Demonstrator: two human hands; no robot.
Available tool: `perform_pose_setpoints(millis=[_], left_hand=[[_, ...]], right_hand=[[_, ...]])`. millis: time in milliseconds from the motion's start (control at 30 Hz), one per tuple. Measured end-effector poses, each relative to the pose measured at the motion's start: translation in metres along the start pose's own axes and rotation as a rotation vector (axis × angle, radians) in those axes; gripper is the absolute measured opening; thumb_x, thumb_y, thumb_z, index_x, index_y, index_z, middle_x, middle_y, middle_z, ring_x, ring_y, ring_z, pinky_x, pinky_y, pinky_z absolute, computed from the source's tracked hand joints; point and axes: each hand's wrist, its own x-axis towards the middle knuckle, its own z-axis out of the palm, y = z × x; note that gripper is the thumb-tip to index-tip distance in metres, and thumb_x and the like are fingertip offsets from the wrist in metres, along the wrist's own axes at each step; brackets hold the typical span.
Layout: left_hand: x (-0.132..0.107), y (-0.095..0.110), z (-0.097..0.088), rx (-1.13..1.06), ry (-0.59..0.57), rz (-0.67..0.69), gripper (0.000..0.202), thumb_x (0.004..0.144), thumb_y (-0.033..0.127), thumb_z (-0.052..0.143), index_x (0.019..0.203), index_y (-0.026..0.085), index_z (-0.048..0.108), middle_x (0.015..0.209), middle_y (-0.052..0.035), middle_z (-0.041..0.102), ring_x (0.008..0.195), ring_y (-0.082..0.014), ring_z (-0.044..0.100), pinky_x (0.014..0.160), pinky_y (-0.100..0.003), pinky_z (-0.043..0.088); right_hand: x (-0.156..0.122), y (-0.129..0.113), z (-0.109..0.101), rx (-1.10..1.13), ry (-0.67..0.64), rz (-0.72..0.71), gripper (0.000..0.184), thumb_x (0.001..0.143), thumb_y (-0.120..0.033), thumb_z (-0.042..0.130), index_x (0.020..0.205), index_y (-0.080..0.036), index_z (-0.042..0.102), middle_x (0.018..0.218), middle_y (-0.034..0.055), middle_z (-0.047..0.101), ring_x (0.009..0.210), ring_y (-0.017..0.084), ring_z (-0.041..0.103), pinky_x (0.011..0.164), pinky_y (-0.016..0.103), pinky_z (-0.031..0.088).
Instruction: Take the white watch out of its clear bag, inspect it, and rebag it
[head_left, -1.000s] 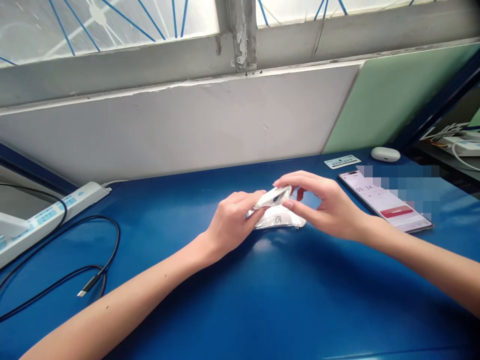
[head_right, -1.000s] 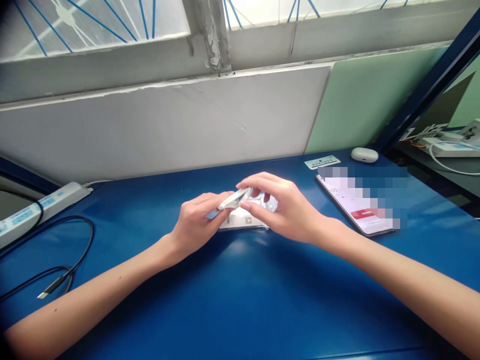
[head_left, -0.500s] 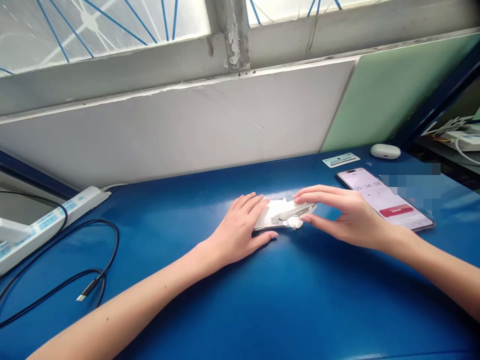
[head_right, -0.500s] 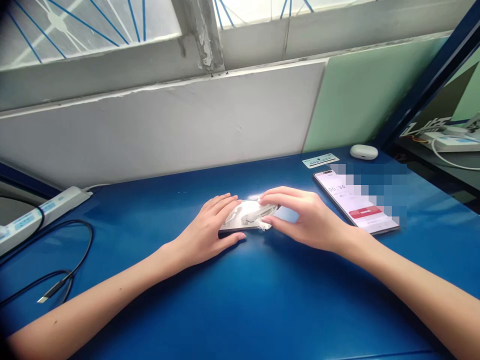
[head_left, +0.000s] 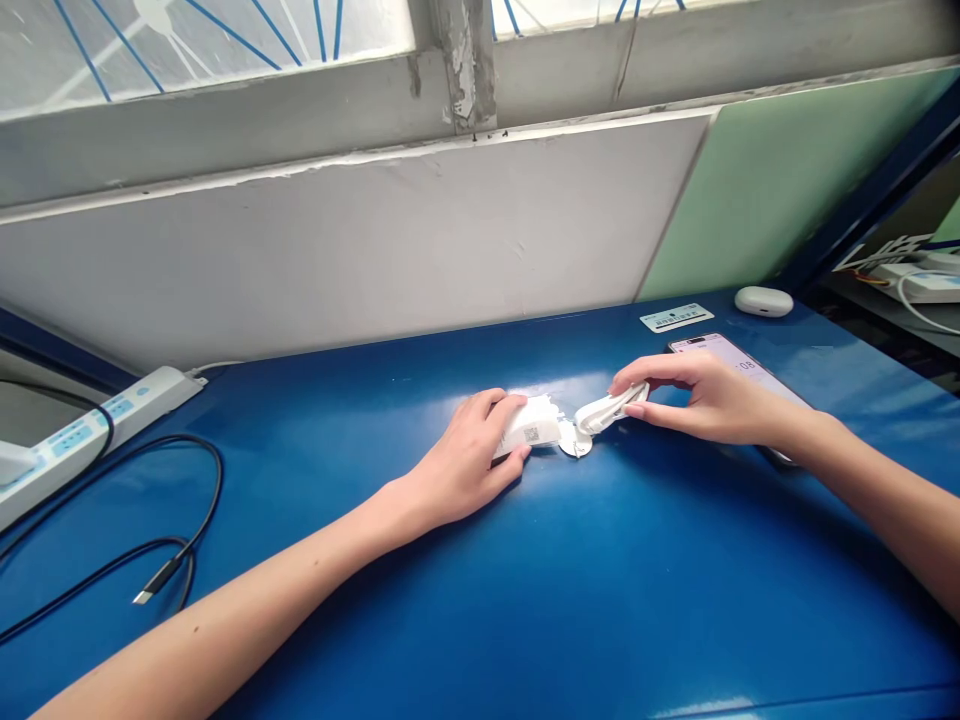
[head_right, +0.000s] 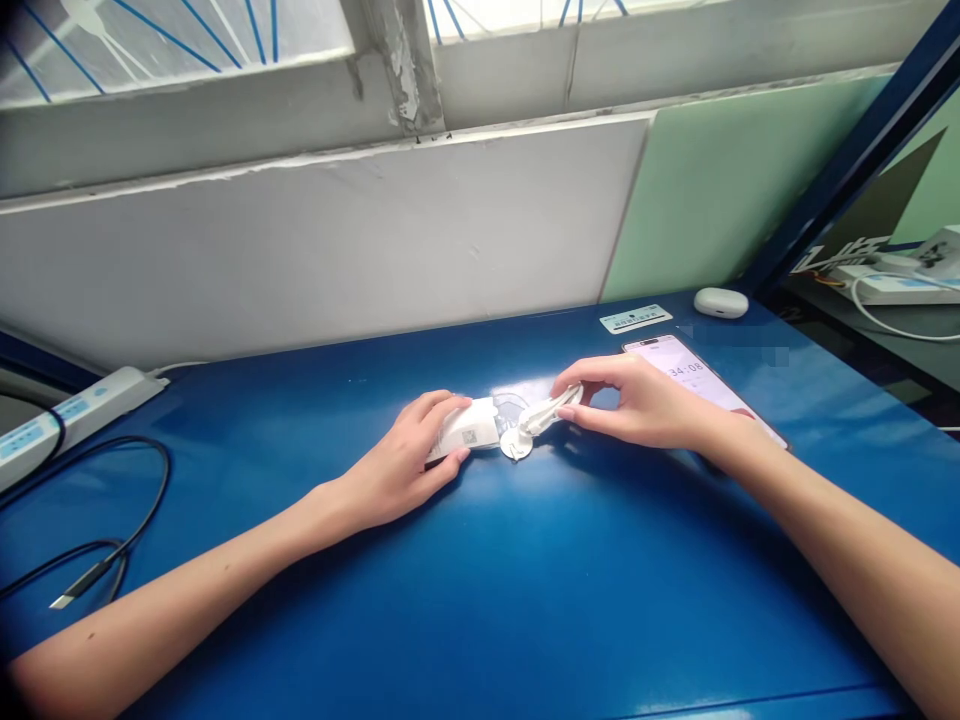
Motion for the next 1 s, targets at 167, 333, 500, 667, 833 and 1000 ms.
perform_pose_setpoints(millis=[167,333,500,667,833,1000], left_hand=[[-0.001,0.0,0.001,-0.028,0.015,0.004,0.046,0.098,0.03,0.052,0.142,0.017,0.043,0.138,-0.0161,0.048,0.127,-0.0297,0.05,0.107,-0.047,0.046],[0.0,0.001,0.003,-0.037,0.034,0.041,0.044,0.097,0.029,0.053,0.139,0.02,0.045,0.136,-0.015,0.05,0.126,-0.0297,0.051,0.105,-0.048,0.047],[0.0,0.001,0.002,-0.022,0.033,0.048,0.043,0.096,0.028,0.054,0.137,0.017,0.047,0.135,-0.0154,0.052,0.125,-0.0295,0.051,0.106,-0.048,0.047],[0.0,0.001,0.002,-0.009,0.029,0.047,0.044,0.096,0.028,0.054,0.138,0.017,0.046,0.136,-0.0151,0.052,0.124,-0.0285,0.051,0.106,-0.046,0.046],[0.0,0.002,0.002,-0.006,0.028,0.045,0.043,0.097,0.028,0.054,0.138,0.018,0.047,0.136,-0.0147,0.052,0.125,-0.0284,0.051,0.106,-0.045,0.046],[-0.001,0.003,0.001,-0.013,0.039,0.046,0.043,0.097,0.029,0.053,0.138,0.019,0.047,0.135,-0.0142,0.053,0.125,-0.0287,0.052,0.106,-0.046,0.047]], right_hand=[[0.0,-0.006,0.017,0.076,0.062,-0.072,0.025,0.086,-0.032,0.071,0.109,-0.021,0.071,0.11,0.0066,0.076,0.1,0.023,0.072,0.089,0.032,0.058],[-0.001,-0.015,0.045,-0.003,0.078,-0.194,0.027,0.091,-0.023,0.065,0.118,-0.022,0.07,0.118,0.0086,0.074,0.108,0.024,0.07,0.094,0.036,0.057],[-0.002,-0.009,0.048,-0.206,0.07,-0.249,0.027,0.095,-0.022,0.058,0.12,-0.022,0.071,0.124,0.0119,0.071,0.111,0.026,0.068,0.093,0.04,0.057],[-0.001,-0.004,0.03,-0.278,0.047,-0.321,0.02,0.096,-0.022,0.058,0.108,-0.023,0.074,0.11,0.009,0.075,0.095,0.024,0.071,0.084,0.039,0.056],[-0.002,-0.01,0.034,-0.228,0.018,-0.318,0.028,0.094,-0.014,0.054,0.115,-0.022,0.071,0.113,0.0095,0.074,0.098,0.023,0.07,0.084,0.037,0.057],[-0.004,-0.019,0.043,-0.216,-0.002,-0.305,0.039,0.091,-0.008,0.05,0.122,-0.022,0.068,0.118,0.0116,0.072,0.105,0.025,0.068,0.087,0.04,0.057]])
